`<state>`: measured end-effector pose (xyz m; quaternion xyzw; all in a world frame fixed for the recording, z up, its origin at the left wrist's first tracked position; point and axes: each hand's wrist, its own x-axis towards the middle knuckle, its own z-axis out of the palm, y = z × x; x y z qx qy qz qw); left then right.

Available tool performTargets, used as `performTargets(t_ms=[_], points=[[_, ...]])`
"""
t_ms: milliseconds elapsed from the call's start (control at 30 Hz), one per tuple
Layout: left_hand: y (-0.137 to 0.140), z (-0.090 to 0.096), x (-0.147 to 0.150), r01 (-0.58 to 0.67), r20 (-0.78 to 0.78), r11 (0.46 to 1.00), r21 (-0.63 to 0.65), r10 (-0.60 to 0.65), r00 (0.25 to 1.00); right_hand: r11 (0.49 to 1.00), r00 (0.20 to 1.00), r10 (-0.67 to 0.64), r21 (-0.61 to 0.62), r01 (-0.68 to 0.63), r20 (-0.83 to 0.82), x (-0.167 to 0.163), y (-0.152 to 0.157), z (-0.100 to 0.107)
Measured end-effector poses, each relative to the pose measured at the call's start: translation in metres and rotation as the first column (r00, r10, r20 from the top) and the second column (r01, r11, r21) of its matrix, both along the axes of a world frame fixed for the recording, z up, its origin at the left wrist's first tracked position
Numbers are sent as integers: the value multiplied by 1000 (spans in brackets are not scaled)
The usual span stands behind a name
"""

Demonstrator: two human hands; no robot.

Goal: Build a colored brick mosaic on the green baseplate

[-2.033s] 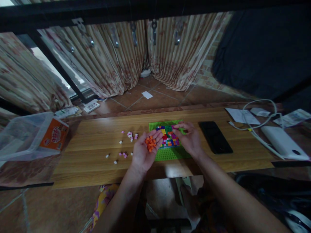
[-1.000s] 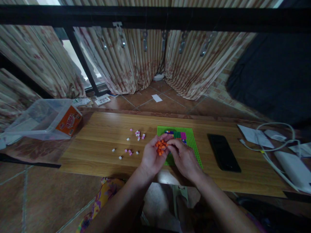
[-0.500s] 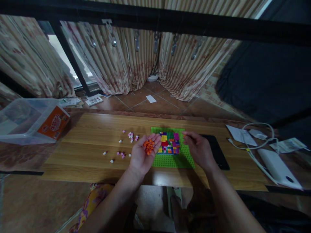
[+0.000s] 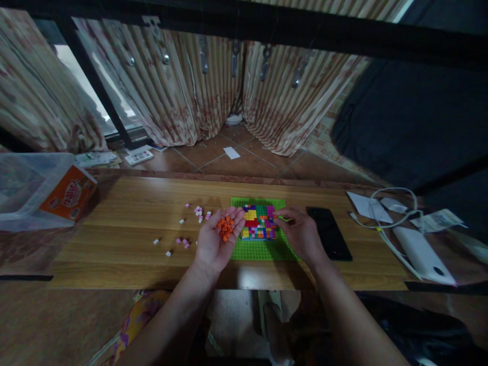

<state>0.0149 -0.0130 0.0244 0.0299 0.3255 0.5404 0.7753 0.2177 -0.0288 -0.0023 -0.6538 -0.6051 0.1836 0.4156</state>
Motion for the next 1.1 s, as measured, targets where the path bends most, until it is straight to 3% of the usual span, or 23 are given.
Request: performTargets(t_ms=[333,833,1100], points=[[0,1,-2,10,-6,1000,3,-10,1000,999,997,15,-38,-18,-80,-6,4,-13],[0,-4,-2,27,-32,999,30,-26,999,1000,988,-3,28,-2,155,-10,0,-6],[1,-4,-3,27,-20,999,27,-27,999,994,986,-110,31,107,124,-8,1,-4]])
